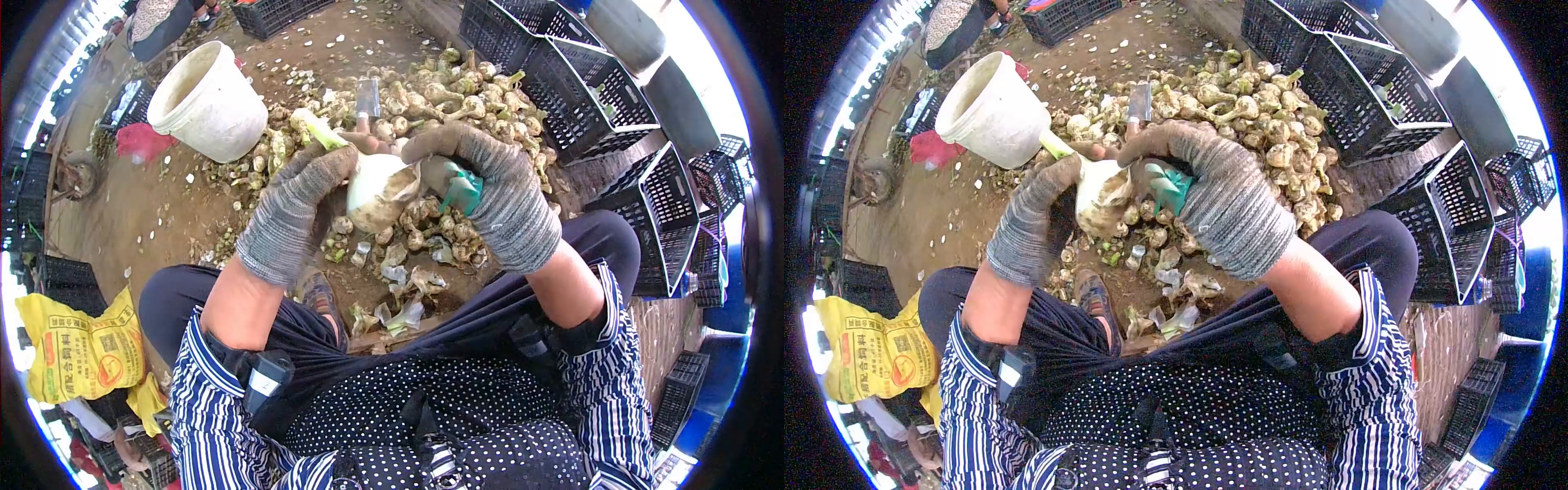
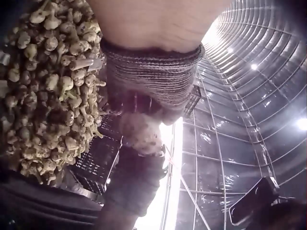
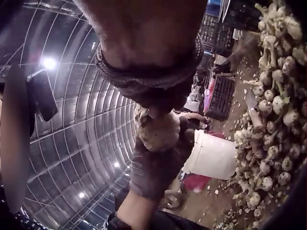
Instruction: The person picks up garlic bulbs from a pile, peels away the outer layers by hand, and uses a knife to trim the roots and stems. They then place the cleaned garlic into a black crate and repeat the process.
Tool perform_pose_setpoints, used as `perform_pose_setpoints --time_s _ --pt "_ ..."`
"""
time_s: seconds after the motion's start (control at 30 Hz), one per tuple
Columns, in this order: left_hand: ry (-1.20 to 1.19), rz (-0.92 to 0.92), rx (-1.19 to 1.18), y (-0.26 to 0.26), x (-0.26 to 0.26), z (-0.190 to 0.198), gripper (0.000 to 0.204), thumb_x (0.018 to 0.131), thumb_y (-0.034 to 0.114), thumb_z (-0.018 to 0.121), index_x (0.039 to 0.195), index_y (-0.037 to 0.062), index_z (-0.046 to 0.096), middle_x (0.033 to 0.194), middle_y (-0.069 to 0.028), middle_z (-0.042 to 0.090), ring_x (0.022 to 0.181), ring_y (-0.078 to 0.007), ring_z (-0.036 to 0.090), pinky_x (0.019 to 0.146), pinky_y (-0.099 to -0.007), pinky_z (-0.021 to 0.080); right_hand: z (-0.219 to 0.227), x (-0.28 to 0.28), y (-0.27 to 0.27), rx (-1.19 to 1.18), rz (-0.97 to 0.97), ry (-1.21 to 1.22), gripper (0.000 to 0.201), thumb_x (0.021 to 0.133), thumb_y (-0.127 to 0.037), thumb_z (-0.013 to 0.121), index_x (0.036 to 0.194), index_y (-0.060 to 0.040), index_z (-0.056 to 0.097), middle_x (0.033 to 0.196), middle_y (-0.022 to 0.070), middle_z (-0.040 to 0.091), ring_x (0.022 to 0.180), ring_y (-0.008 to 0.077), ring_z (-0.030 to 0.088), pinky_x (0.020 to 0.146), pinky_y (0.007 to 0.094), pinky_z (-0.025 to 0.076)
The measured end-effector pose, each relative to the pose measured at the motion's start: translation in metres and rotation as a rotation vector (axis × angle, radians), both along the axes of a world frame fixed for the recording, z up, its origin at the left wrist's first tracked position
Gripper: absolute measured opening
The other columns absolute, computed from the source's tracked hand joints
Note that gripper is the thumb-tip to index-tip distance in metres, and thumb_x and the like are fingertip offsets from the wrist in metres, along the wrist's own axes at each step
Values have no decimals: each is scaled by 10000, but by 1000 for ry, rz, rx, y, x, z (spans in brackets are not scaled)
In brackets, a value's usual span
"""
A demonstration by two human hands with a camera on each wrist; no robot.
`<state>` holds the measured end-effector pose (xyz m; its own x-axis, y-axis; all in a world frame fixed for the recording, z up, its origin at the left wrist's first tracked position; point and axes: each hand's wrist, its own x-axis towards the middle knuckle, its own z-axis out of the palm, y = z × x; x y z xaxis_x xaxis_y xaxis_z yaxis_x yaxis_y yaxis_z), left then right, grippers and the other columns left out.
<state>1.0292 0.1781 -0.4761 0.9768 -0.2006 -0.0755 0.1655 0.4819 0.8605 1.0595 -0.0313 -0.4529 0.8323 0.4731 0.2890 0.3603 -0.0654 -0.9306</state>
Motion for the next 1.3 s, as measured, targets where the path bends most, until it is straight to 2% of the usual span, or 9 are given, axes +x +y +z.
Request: perform_pose_setpoints --time_s 0.23,0.4,0.63,0.7,0.73,1.07,1.13,1.2,1.3 --pt "74 150 81 12 6 -8 330 861 265 615 1081 23 575 992 -81 631 927 -183 611 856 -311 491 -1 -10 4 -44 188 -142 155 794 -36 616 948 -50 625 860 83 620 810 186 586 759 310 476" --pt "246 414 114 17 16 -18 239 870 247 611 1014 56 626 853 -44 657 721 -117 626 560 -232 512 4 -17 6 -64 313 -228 149 770 -66 643 917 -68 622 848 91 602 796 242 585 751 332 474" --pt "250 544 -14 38 28 -16 262 852 264 644 1033 86 582 824 -12 663 650 -101 648 424 -193 506 -24 -33 13 -663 657 -205 408 739 -125 671 1133 -96 568 932 155 596 809 327 595 776 372 489" --pt "265 547 16 32 24 -11 200 856 263 641 971 103 607 778 -7 648 632 -86 627 425 -198 473 -22 -25 13 -545 512 -199 490 806 -151 660 1260 -94 485 1066 145 582 918 262 604 790 357 501" --pt "224 532 66 26 21 -9 222 844 253 658 988 92 608 807 -13 650 663 -94 628 483 -211 494 -15 -23 5 -343 484 551 600 784 -207 702 1297 -48 434 1083 136 578 918 220 610 768 339 523" --pt "-234 55 525 -10 18 -2 363 814 118 660 1153 40 556 982 -15 592 819 -75 531 711 -230 460 -54 15 0 709 320 880 383 831 -114 656 1177 -68 498 1077 68 582 899 152 590 764 268 530" --pt "-155 92 659 -14 24 20 370 827 143 641 1166 38 536 991 -26 592 837 -97 549 725 -250 476 -61 29 -1 733 329 743 379 821 -76 643 1170 -50 497 1056 62 581 901 157 585 744 284 526" --pt "-137 190 169 3 16 12 333 833 166 632 1137 57 551 989 -40 599 854 -131 573 725 -281 499 -79 36 -3 453 121 536 348 815 -50 623 1147 -52 522 1004 41 583 879 129 552 724 256 481" --pt "-71 323 155 18 17 9 307 830 183 636 1112 85 564 994 -39 601 871 -153 587 721 -301 516 -102 37 -3 365 164 794 411 810 -91 655 1186 -77 491 1016 51 584 881 151 570 706 277 512"
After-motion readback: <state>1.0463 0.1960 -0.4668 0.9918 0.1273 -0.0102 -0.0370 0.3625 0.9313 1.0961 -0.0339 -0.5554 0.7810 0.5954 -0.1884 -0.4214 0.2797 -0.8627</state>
